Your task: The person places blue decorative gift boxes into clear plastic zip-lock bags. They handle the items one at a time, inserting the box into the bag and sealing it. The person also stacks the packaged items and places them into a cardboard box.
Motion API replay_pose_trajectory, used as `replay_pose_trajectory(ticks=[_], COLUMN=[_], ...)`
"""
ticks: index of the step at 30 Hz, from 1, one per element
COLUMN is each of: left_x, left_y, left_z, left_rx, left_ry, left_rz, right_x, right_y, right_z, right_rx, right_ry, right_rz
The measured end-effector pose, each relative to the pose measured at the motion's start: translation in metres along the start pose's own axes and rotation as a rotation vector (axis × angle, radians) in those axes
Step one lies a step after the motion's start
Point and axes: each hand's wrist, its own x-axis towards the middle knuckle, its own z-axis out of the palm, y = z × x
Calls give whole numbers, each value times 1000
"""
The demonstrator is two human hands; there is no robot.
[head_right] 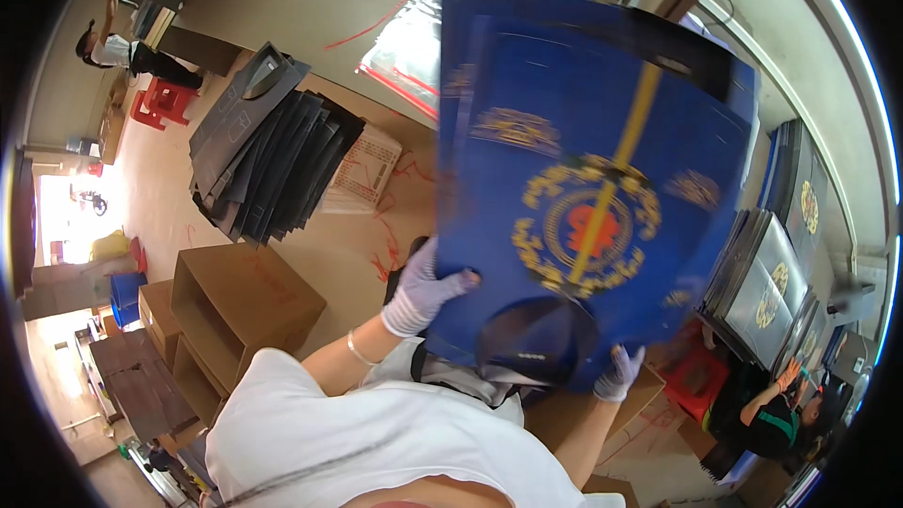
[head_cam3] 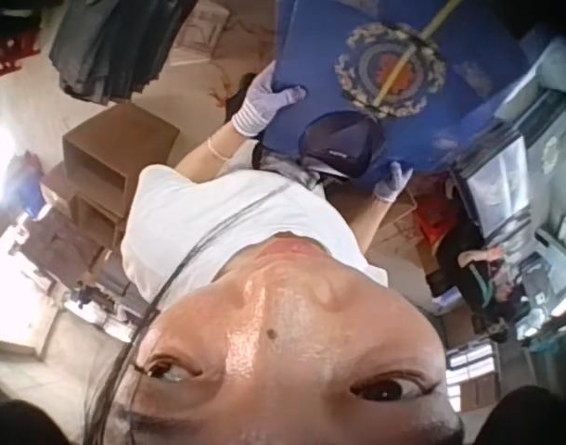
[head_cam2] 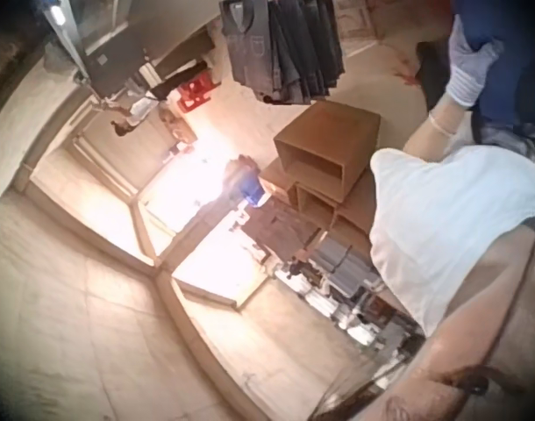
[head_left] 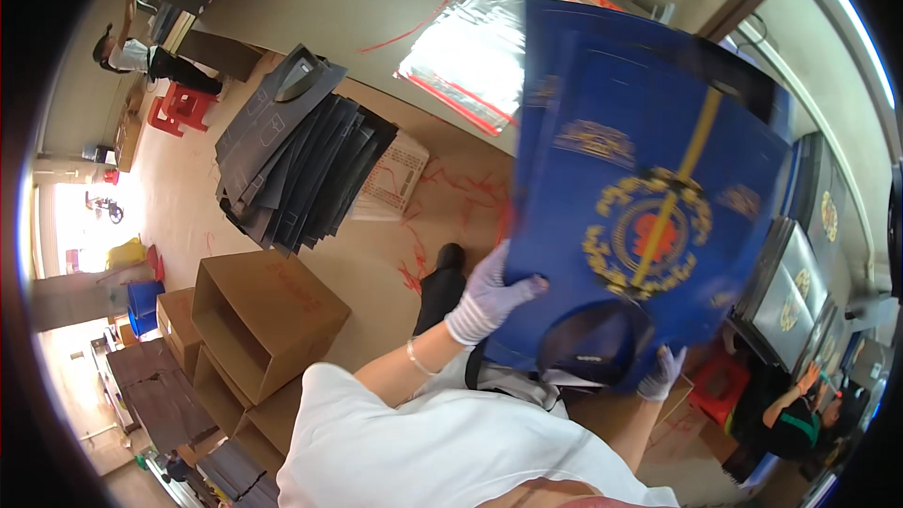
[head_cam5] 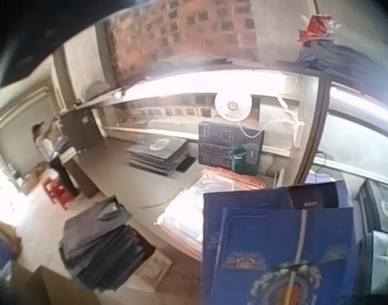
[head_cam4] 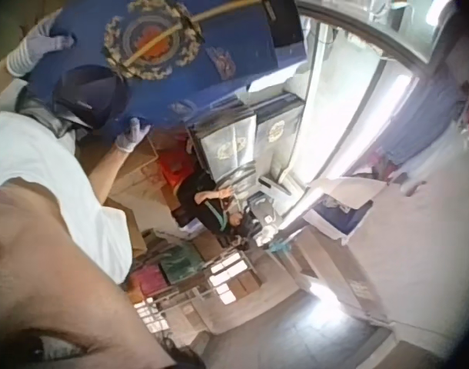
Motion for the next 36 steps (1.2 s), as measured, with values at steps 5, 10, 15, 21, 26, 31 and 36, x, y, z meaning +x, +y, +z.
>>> replay_pose_trajectory(ticks=[5, 10, 15, 21, 26, 31, 36], left_x=[33, 121, 214, 312, 391, 405, 386], left_y=[44, 101, 178, 202, 205, 180, 206], left_z=[-103, -209, -308, -404, -428, -482, -438], left_rx=[-40, -200, -290, -390, -507, -203, 248], left_ry=[285, 504, 647, 882, 923, 971, 822], left_rz=[180, 368, 509, 570, 508, 157, 259], right_x=[109, 246, 369, 480, 537, 494, 465], right_y=[24, 26, 60, 146, 178, 222, 206], right_z=[149, 350, 555, 707, 749, 743, 716], right_rx=[-127, -243, -439, -551, -1008, -1231, -1148], right_ry=[-237, -539, -850, -991, -747, -595, -405], right_rz=[72, 228, 206, 159, -37, -475, -389])
